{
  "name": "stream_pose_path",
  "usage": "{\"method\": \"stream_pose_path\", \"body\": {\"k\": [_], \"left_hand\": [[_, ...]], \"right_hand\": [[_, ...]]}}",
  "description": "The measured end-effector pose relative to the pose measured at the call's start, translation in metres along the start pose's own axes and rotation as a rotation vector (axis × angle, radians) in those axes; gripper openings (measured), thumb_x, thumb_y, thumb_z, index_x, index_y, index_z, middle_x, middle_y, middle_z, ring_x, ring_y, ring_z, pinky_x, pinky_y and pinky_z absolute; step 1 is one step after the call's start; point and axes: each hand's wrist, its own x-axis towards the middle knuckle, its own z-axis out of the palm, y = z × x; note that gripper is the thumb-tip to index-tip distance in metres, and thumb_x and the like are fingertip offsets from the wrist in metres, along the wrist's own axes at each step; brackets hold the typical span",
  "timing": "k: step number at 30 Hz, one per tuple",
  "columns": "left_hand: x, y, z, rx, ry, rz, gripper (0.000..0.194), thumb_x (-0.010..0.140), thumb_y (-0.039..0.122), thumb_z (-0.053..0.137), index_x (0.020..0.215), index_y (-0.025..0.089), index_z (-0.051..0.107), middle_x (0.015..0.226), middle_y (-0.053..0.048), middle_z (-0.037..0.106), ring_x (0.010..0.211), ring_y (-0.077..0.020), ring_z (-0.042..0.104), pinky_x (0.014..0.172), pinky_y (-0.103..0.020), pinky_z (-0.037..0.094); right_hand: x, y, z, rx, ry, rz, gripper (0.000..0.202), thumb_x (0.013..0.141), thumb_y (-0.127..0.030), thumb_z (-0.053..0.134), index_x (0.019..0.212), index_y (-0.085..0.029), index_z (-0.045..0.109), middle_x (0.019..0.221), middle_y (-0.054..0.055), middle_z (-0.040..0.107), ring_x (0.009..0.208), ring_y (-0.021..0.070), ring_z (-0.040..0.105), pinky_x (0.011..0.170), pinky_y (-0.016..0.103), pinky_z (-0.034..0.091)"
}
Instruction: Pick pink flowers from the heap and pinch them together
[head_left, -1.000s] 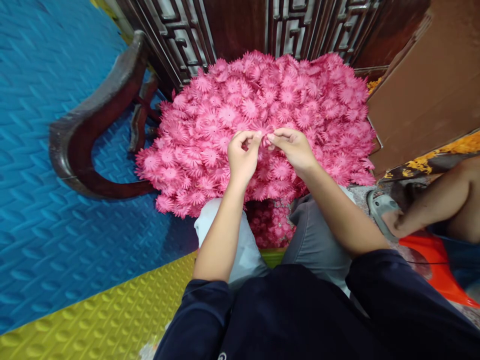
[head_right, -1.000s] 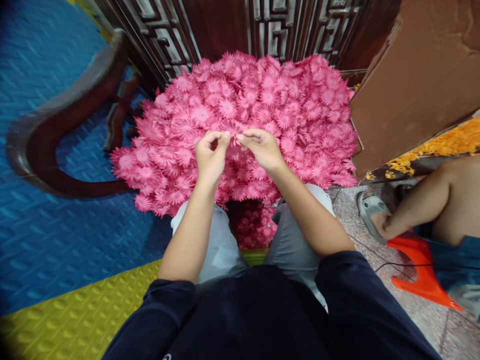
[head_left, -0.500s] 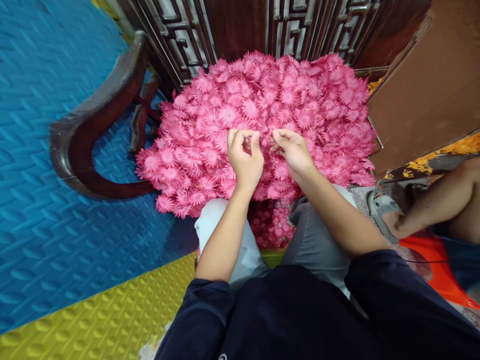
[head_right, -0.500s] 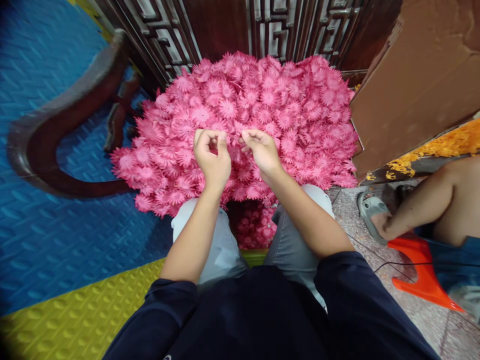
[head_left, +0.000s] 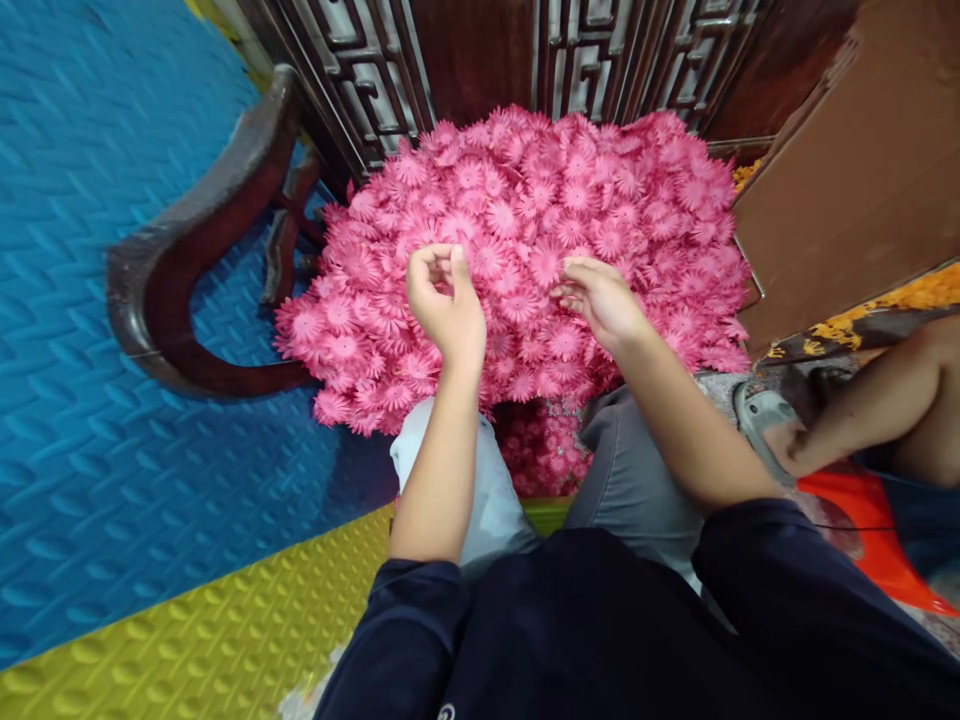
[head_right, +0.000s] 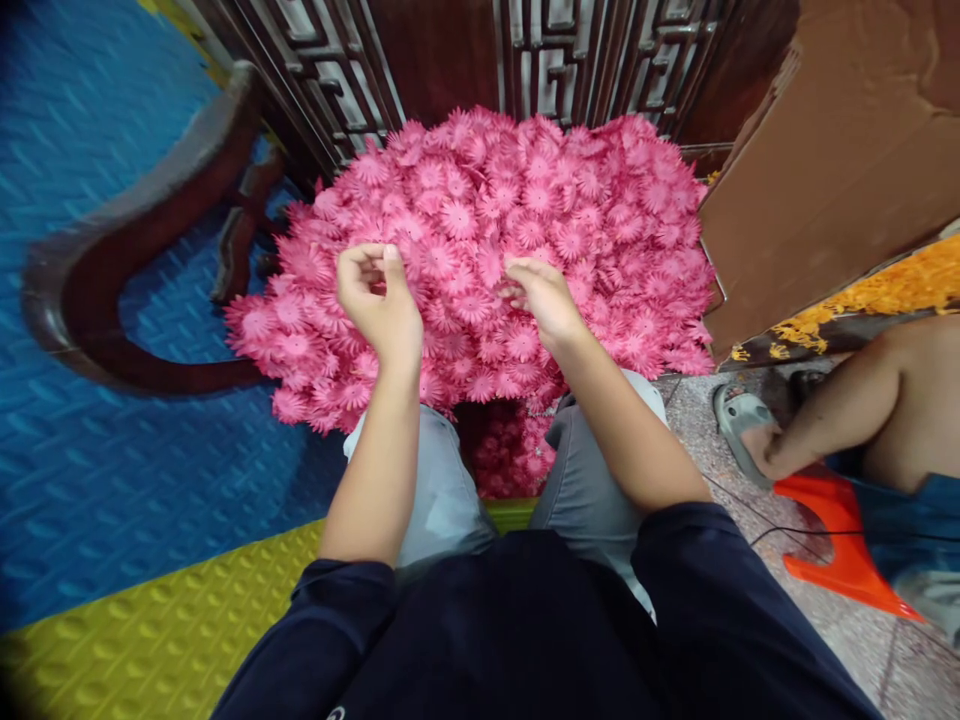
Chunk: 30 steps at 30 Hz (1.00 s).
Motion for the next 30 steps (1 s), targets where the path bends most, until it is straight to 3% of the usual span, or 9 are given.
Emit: {"method": "stream_pose_path", "body": {"k": [4, 9, 12, 18, 23, 30], "left_hand": [[-0.005, 0.007, -0.001, 0.041, -0.071, 0.071, 0.027, 0.091, 0.049, 0.056, 0.086, 0.022, 0.06, 0.085, -0.002, 0.06, 0.084, -0.0174, 0.058, 0.083, -0.034, 0.044], [-0.012, 0.017, 0.004, 0.064, -0.419, 0.161, 0.021, 0.08, 0.046, 0.07, 0.08, 0.025, 0.069, 0.083, -0.001, 0.065, 0.084, -0.019, 0.06, 0.085, -0.035, 0.044], [-0.016, 0.017, 0.007, 0.032, -0.501, 0.144, 0.019, 0.078, 0.043, 0.074, 0.077, 0.024, 0.071, 0.082, -0.002, 0.066, 0.083, -0.019, 0.061, 0.082, -0.035, 0.045], [-0.016, 0.015, 0.007, -0.079, -0.497, 0.099, 0.011, 0.084, 0.027, 0.067, 0.075, 0.021, 0.067, 0.077, -0.001, 0.064, 0.075, -0.0147, 0.059, 0.074, -0.028, 0.045], [-0.016, 0.017, 0.008, -0.159, -0.465, 0.035, 0.016, 0.079, 0.01, 0.064, 0.066, 0.02, 0.06, 0.069, 0.002, 0.057, 0.068, -0.0124, 0.053, 0.067, -0.025, 0.042], [-0.016, 0.019, 0.011, -0.31, -0.279, -0.184, 0.022, 0.077, 0.003, 0.057, 0.064, 0.019, 0.052, 0.064, 0.004, 0.05, 0.063, -0.0094, 0.047, 0.065, -0.023, 0.038]], "right_hand": [[-0.004, -0.001, 0.008, -0.016, -0.005, 0.012, 0.011, 0.072, -0.024, 0.07, 0.074, -0.02, 0.061, 0.069, -0.005, 0.059, 0.059, 0.0064, 0.055, 0.057, 0.021, 0.039], [-0.006, 0.001, 0.007, -0.014, -0.057, 0.004, 0.003, 0.073, -0.022, 0.07, 0.073, -0.019, 0.069, 0.067, -0.004, 0.063, 0.06, 0.0056, 0.054, 0.058, 0.02, 0.039], [-0.006, 0.002, 0.006, -0.01, -0.083, -0.037, 0.01, 0.069, -0.028, 0.076, 0.071, -0.02, 0.071, 0.063, -0.004, 0.062, 0.06, 0.0058, 0.053, 0.057, 0.02, 0.038], [-0.005, 0.003, 0.007, -0.067, -0.099, -0.146, 0.025, 0.053, -0.037, 0.086, 0.068, -0.021, 0.073, 0.069, -0.004, 0.068, 0.064, 0.0084, 0.056, 0.068, 0.025, 0.047], [-0.004, 0.006, 0.01, -0.114, -0.065, -0.233, 0.02, 0.054, -0.032, 0.086, 0.066, -0.021, 0.073, 0.073, -0.002, 0.071, 0.074, 0.0117, 0.062, 0.083, 0.031, 0.049], [-0.009, 0.002, 0.013, -0.026, -0.087, -0.145, 0.014, 0.061, -0.03, 0.081, 0.067, -0.02, 0.074, 0.069, -0.002, 0.068, 0.07, 0.0104, 0.058, 0.07, 0.027, 0.048]]}}
